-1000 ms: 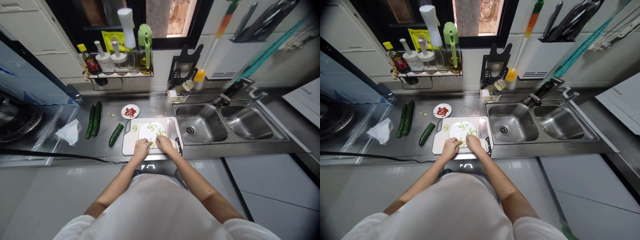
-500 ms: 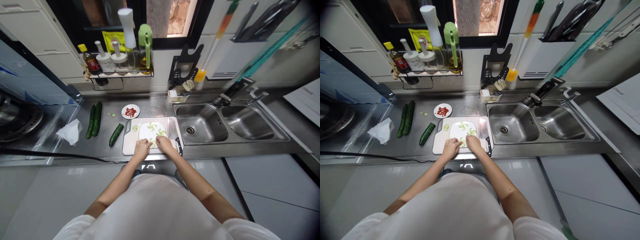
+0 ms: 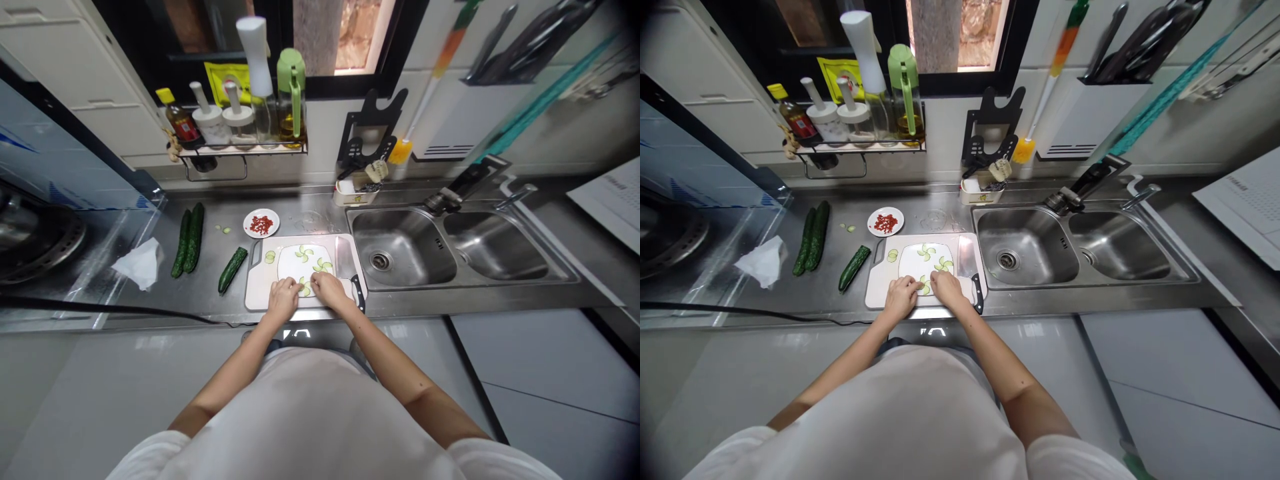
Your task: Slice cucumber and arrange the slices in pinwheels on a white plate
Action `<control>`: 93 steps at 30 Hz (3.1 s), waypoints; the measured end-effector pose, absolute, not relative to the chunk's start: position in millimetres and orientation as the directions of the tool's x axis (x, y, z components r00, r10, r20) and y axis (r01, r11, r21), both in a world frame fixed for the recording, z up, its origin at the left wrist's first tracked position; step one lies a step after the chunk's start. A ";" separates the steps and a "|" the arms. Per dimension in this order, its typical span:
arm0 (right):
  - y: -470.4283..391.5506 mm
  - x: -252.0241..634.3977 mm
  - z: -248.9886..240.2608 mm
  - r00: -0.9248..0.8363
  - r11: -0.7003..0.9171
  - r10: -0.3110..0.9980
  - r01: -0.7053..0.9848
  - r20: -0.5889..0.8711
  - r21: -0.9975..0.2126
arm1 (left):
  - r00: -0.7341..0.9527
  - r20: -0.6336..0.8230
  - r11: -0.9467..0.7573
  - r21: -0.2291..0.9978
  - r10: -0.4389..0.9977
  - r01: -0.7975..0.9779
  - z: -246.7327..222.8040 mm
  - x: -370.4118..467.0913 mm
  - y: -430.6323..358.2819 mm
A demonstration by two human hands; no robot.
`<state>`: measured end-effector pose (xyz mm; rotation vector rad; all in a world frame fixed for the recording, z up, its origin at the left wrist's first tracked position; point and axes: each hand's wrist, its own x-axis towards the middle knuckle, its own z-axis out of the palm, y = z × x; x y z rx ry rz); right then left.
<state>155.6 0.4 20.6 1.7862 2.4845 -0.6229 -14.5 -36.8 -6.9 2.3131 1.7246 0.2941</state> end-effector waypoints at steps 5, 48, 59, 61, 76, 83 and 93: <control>-3.3 154.3 18.8 -0.393 0.306 0.884 0.897 -0.253 -0.320 | 0.317 0.019 -0.308 0.298 0.948 0.904 -8.2 -15.2 -37.7; -10.1 169.8 14.3 -0.192 0.142 0.981 0.730 -0.001 -0.669 | -0.434 0.038 0.328 0.595 0.900 0.734 -7.3 -62.2 17.0; -11.1 175.0 12.2 -0.179 0.121 0.984 0.702 -0.009 -0.702 | -0.455 -0.012 0.417 0.420 0.891 0.806 -14.7 -65.0 36.9; -11.1 175.2 11.3 -0.173 0.115 0.985 0.701 -0.012 -0.704 | -0.450 -0.021 0.417 0.417 0.893 0.808 -15.6 -65.1 38.7; -11.9 175.7 14.7 -0.174 0.115 0.985 0.684 -0.007 -0.720 | -0.442 -0.080 0.316 0.811 0.894 0.493 -20.8 -71.7 53.1; -1.4 170.8 32.3 -0.181 0.146 0.983 0.637 0.037 -0.757 | -0.248 -0.121 0.138 0.989 0.961 0.054 10.6 -67.2 49.4; 23.3 153.6 77.0 -0.234 0.295 0.951 0.485 0.203 -0.823 | 0.045 -0.063 0.067 0.992 0.997 -0.107 71.2 -51.9 23.5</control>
